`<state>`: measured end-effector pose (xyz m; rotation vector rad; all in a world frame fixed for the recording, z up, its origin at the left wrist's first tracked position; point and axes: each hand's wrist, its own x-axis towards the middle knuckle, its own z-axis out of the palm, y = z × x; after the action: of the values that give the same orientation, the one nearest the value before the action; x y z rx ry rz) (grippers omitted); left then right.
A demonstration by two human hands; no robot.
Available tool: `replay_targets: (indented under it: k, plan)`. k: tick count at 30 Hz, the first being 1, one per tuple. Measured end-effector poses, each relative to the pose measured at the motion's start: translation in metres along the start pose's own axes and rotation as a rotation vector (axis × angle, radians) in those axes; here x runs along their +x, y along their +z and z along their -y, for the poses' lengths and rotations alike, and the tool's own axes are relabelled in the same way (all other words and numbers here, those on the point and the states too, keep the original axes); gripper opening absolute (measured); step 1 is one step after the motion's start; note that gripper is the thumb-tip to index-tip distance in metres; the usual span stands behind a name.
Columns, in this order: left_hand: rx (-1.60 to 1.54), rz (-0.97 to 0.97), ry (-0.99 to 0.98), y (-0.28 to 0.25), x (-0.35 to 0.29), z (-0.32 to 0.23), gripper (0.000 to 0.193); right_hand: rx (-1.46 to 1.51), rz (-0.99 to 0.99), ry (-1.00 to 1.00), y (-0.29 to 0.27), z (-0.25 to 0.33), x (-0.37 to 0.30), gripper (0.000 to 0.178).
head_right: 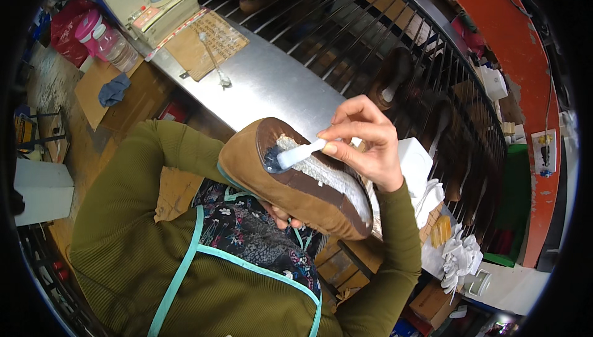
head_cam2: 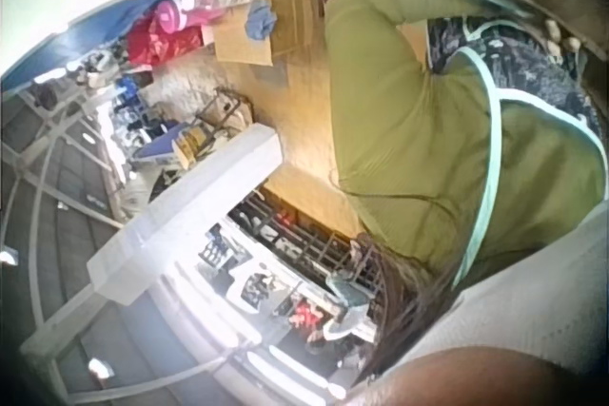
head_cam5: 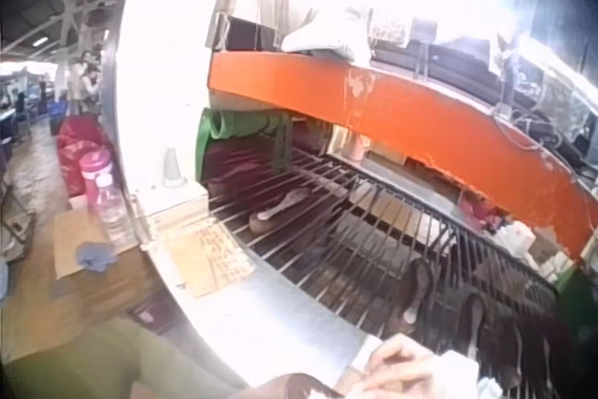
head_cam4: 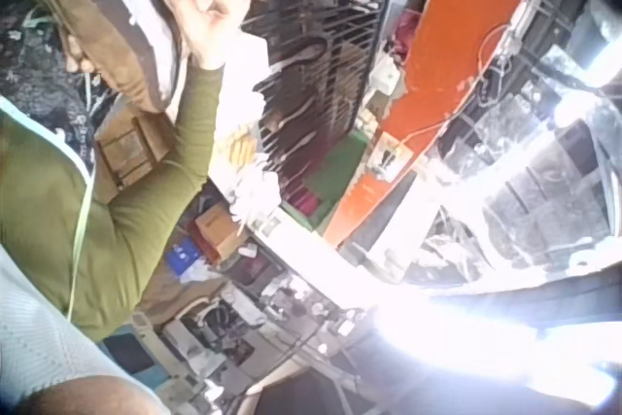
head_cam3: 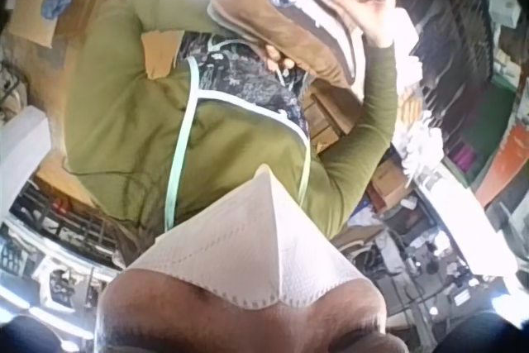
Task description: The person applies a white adhesive to the sole and side edges of a brown shoe using a small brush. They repeatedly dip the brush into a white container and spread the glue along the shoe's perimeter, then place the shoe on a metal rack. The process is repeated for multiple shoes.
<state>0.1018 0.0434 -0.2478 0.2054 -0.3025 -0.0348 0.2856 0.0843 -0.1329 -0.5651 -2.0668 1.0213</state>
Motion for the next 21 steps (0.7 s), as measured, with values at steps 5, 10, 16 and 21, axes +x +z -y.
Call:
replay_targets:
  k: [5, 10, 16, 21]
  plan:
    - [-0.288, 0.080, -0.246, -0.017, 0.019, 0.007, 0.084, -0.008, 0.154, -0.002, -0.004, -0.008, 0.010, 0.021]
    - [-0.260, 0.021, -0.197, -0.016, 0.019, 0.005, 0.085, 0.041, 0.183, 0.091, -0.009, -0.015, -0.004, 0.021]
    - [-0.054, -0.193, 0.017, -0.015, 0.026, 0.000, 0.086, -0.099, 0.214, 0.097, -0.036, -0.003, -0.033, 0.022]
    - [0.222, -0.458, 0.275, -0.019, 0.034, -0.012, 0.087, -0.365, -0.529, 0.350, -0.057, 0.037, -0.137, 0.013]
